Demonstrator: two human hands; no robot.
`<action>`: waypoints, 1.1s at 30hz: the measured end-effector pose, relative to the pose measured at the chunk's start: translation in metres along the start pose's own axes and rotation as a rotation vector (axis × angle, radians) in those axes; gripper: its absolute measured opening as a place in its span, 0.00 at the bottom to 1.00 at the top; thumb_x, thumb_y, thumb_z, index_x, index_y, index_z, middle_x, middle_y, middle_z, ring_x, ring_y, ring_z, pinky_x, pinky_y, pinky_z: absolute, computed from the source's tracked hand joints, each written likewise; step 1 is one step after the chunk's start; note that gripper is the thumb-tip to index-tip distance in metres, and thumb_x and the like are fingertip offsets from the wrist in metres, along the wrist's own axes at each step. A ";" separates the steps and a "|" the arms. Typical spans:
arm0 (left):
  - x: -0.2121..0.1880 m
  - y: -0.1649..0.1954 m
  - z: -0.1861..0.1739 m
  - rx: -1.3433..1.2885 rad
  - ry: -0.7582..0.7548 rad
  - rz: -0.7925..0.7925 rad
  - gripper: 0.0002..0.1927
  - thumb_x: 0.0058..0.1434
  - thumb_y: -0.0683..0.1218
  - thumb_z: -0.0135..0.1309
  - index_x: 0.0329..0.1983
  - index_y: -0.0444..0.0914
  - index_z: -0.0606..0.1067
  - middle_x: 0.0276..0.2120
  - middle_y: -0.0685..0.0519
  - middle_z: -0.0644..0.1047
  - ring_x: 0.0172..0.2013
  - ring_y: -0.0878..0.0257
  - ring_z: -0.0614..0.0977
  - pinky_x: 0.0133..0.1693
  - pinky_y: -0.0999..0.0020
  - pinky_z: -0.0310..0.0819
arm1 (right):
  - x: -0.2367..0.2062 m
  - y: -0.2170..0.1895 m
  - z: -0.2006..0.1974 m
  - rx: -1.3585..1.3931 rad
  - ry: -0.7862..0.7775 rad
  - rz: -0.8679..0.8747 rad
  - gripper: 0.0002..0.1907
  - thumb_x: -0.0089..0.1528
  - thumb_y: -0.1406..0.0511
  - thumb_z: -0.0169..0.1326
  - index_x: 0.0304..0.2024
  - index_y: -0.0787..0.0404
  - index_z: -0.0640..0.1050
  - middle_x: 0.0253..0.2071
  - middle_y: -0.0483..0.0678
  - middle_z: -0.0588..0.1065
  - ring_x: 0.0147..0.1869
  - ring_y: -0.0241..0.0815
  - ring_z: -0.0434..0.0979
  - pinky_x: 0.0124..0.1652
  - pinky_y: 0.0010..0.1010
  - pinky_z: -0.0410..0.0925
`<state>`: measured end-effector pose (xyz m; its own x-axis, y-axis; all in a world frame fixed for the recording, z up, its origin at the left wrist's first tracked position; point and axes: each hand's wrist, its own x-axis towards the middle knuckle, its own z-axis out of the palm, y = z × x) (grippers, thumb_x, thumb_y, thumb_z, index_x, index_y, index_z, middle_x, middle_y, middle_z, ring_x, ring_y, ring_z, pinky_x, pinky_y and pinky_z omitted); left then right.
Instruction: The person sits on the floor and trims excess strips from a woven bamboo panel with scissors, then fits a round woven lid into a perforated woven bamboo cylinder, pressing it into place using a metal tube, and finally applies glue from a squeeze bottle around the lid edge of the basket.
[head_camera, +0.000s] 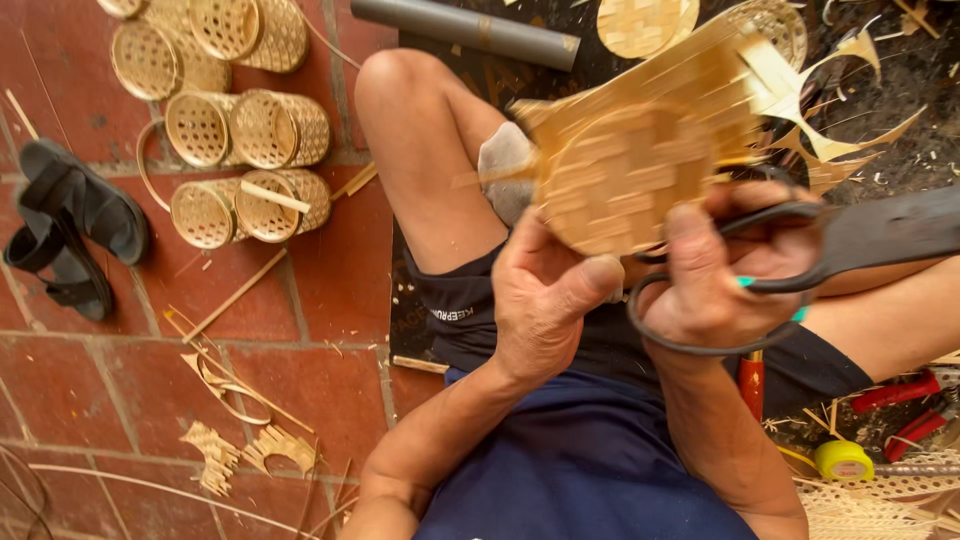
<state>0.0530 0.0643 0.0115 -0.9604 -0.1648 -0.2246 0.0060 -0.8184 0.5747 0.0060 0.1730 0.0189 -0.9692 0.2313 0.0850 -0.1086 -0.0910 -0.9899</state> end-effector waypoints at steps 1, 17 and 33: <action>0.004 -0.002 0.001 -0.010 0.039 0.024 0.24 0.68 0.41 0.66 0.62 0.31 0.70 0.53 0.48 0.78 0.54 0.61 0.80 0.61 0.63 0.75 | -0.006 0.000 0.002 0.019 -0.008 0.014 0.16 0.69 0.71 0.61 0.52 0.68 0.68 0.44 0.49 0.72 0.43 0.34 0.71 0.50 0.24 0.68; 0.032 0.016 0.019 0.107 0.189 0.192 0.13 0.70 0.37 0.62 0.56 0.32 0.75 0.48 0.49 0.80 0.47 0.63 0.81 0.55 0.65 0.77 | -0.024 0.008 0.018 0.036 -0.106 0.078 0.18 0.70 0.76 0.61 0.55 0.66 0.66 0.45 0.49 0.74 0.45 0.37 0.76 0.49 0.25 0.73; 0.045 0.051 0.024 0.259 0.039 0.392 0.40 0.71 0.31 0.62 0.76 0.43 0.52 0.63 0.55 0.63 0.60 0.67 0.69 0.65 0.70 0.64 | -0.047 0.031 -0.092 -0.191 -0.909 0.191 0.51 0.64 0.32 0.39 0.63 0.72 0.70 0.37 0.48 0.76 0.43 0.42 0.80 0.47 0.34 0.73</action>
<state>0.0035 0.0289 0.0497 -0.8885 -0.4583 0.0220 0.2917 -0.5272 0.7981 0.0687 0.2484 -0.0262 -0.7765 -0.6214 -0.1045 0.0296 0.1296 -0.9911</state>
